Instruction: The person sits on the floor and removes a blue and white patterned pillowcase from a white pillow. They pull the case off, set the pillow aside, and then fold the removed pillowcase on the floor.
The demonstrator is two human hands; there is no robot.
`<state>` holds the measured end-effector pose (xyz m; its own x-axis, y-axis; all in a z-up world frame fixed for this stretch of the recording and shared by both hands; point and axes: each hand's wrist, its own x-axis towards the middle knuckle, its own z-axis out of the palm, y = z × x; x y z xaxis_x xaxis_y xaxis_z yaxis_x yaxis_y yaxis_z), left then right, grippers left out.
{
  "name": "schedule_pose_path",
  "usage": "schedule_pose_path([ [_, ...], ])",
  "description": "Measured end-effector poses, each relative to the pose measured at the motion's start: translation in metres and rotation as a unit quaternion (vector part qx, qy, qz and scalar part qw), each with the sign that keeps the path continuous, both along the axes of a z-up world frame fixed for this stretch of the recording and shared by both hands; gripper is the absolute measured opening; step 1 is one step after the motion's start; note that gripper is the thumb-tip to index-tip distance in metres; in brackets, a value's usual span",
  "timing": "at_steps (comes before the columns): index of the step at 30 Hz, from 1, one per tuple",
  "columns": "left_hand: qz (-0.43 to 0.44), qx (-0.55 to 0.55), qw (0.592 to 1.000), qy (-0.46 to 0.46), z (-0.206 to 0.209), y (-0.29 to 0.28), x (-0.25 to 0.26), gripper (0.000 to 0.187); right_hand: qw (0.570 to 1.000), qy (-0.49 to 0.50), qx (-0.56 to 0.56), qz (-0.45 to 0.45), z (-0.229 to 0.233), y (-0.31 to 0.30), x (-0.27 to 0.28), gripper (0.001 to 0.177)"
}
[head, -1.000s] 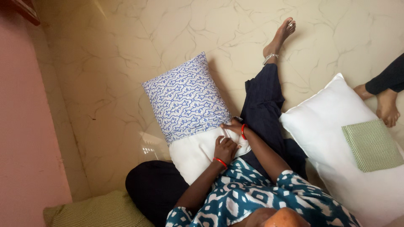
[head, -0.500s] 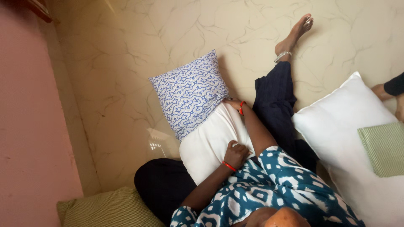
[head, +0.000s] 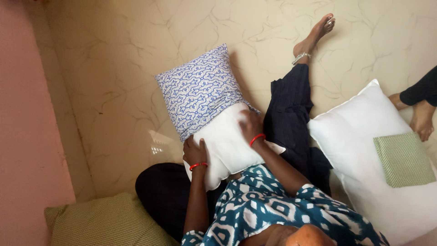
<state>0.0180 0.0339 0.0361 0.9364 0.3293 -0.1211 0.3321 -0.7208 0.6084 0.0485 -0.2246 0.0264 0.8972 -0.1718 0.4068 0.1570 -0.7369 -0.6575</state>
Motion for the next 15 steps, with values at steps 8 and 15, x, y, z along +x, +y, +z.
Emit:
schedule_pose_path([
  [8,0.030,-0.113,0.979,0.168,-0.075,0.034,0.037,0.098,0.865,-0.118,-0.253,0.418,0.009,0.133,-0.090,0.043],
  [15,-0.021,-0.245,0.917,0.313,-0.080,0.032,0.039,0.115,0.872,0.015,-0.280,0.402,-0.014,0.116,-0.071,0.035],
])
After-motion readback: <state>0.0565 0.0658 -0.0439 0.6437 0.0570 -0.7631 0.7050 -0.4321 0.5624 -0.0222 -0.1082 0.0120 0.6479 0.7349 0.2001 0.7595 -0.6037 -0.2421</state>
